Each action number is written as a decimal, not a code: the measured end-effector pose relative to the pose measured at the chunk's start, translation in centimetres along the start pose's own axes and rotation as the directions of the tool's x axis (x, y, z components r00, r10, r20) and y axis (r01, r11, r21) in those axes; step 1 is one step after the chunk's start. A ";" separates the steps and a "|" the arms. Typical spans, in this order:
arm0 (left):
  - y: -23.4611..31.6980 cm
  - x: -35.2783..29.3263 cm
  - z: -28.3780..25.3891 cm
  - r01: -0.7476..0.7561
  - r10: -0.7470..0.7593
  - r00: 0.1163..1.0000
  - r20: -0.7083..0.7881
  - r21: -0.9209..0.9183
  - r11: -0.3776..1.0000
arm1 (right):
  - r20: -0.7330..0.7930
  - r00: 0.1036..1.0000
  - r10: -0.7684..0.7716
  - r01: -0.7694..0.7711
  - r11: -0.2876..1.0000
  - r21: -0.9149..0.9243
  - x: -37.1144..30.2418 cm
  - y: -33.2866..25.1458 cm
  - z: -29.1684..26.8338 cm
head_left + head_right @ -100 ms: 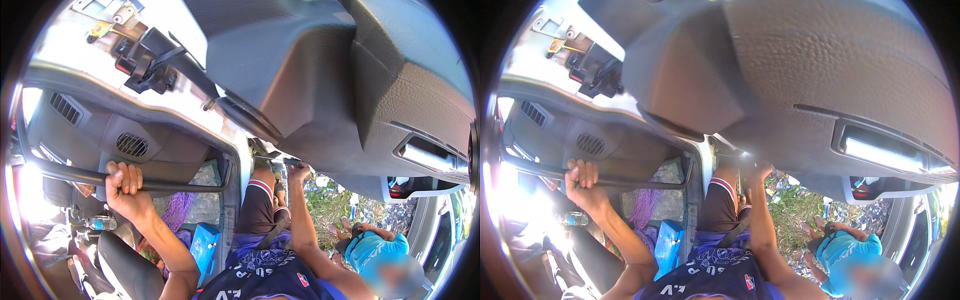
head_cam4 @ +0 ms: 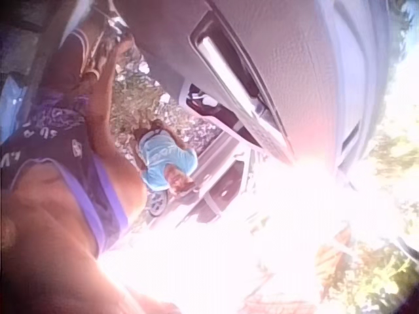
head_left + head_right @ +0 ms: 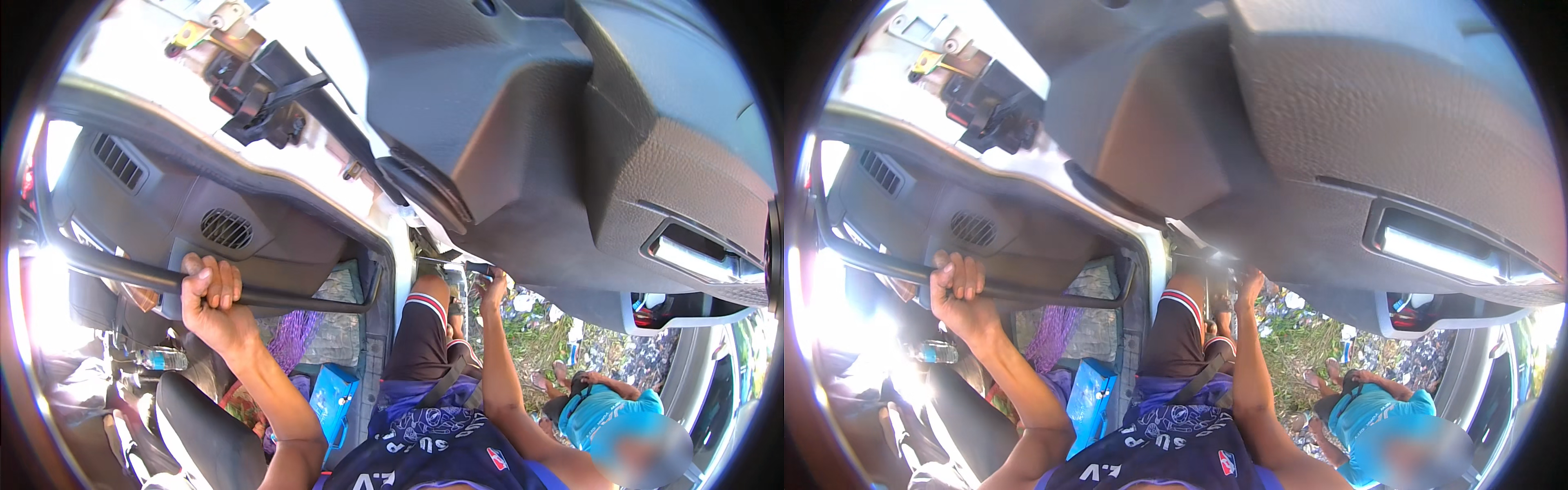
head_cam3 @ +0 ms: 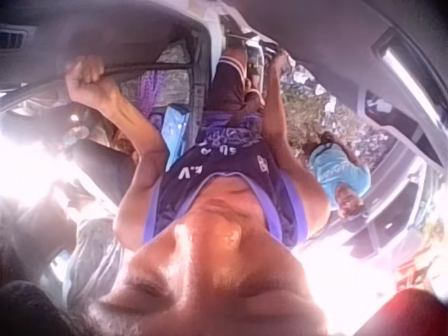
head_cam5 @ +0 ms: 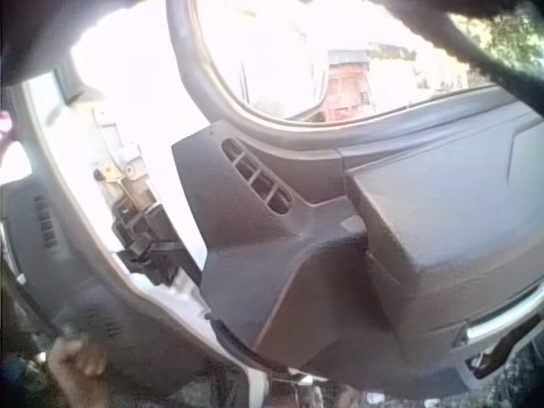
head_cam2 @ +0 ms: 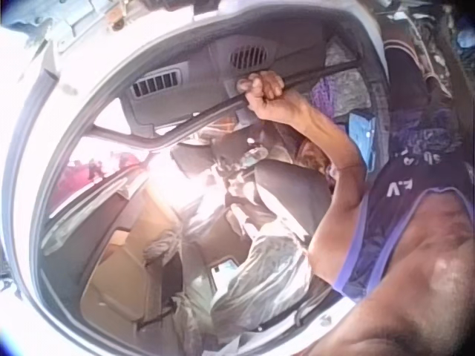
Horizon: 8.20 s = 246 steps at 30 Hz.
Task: The person uses a screwdriver to remove screws from the interior door panel of a white car. They then move a wooden stool and continue to work on the door mechanism, eventually removing the door panel.
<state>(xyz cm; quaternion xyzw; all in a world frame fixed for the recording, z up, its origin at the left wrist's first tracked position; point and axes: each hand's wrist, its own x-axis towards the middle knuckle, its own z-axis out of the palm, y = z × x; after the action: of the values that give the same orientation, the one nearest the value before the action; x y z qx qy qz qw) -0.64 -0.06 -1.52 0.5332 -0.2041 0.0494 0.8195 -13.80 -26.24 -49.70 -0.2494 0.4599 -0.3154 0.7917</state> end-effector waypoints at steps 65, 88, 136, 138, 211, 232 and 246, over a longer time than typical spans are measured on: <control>0.8 0.8 0.2 -0.067 0.067 0.998 0.005 -0.009 0.998 | -0.189 0.977 0.103 0.081 0.634 0.769 2.5 0.5 8.2; 0.9 0.7 0.6 -0.062 0.061 0.997 -0.050 -0.002 0.998 | -0.202 0.972 0.121 0.084 0.623 0.777 1.9 -0.4 9.0; 1.1 0.6 1.5 -0.081 0.091 0.988 -0.128 0.082 0.993 | -0.181 0.978 0.099 0.074 0.654 0.753 1.0 -0.9 8.2; 1.0 0.7 1.4 -0.085 0.096 0.986 -0.139 0.085 0.993 | -0.177 0.979 0.099 0.070 0.656 0.752 1.0 -0.8 8.1; 1.5 0.3 0.9 -0.038 0.035 0.996 -0.082 -0.027 0.999 | 0.858 0.120 0.500 0.737 0.534 -0.414 -19.7 -9.5 18.3; 1.5 0.2 0.0 0.012 -0.012 1.000 0.000 -0.104 0.994 | 0.779 0.368 -0.507 0.805 0.593 0.006 -31.9 -32.0 39.5; 1.4 0.1 0.2 -0.048 0.047 0.999 -0.006 -0.053 0.997 | 0.874 0.076 -0.479 0.989 0.147 -0.005 -32.4 -34.4 39.1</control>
<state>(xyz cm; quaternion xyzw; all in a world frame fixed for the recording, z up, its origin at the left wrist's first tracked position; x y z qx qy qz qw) -1.06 0.33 -0.22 0.5063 -0.2161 0.0646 0.8323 -0.69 -21.84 10.07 -0.8058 -0.0376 -0.4023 0.4329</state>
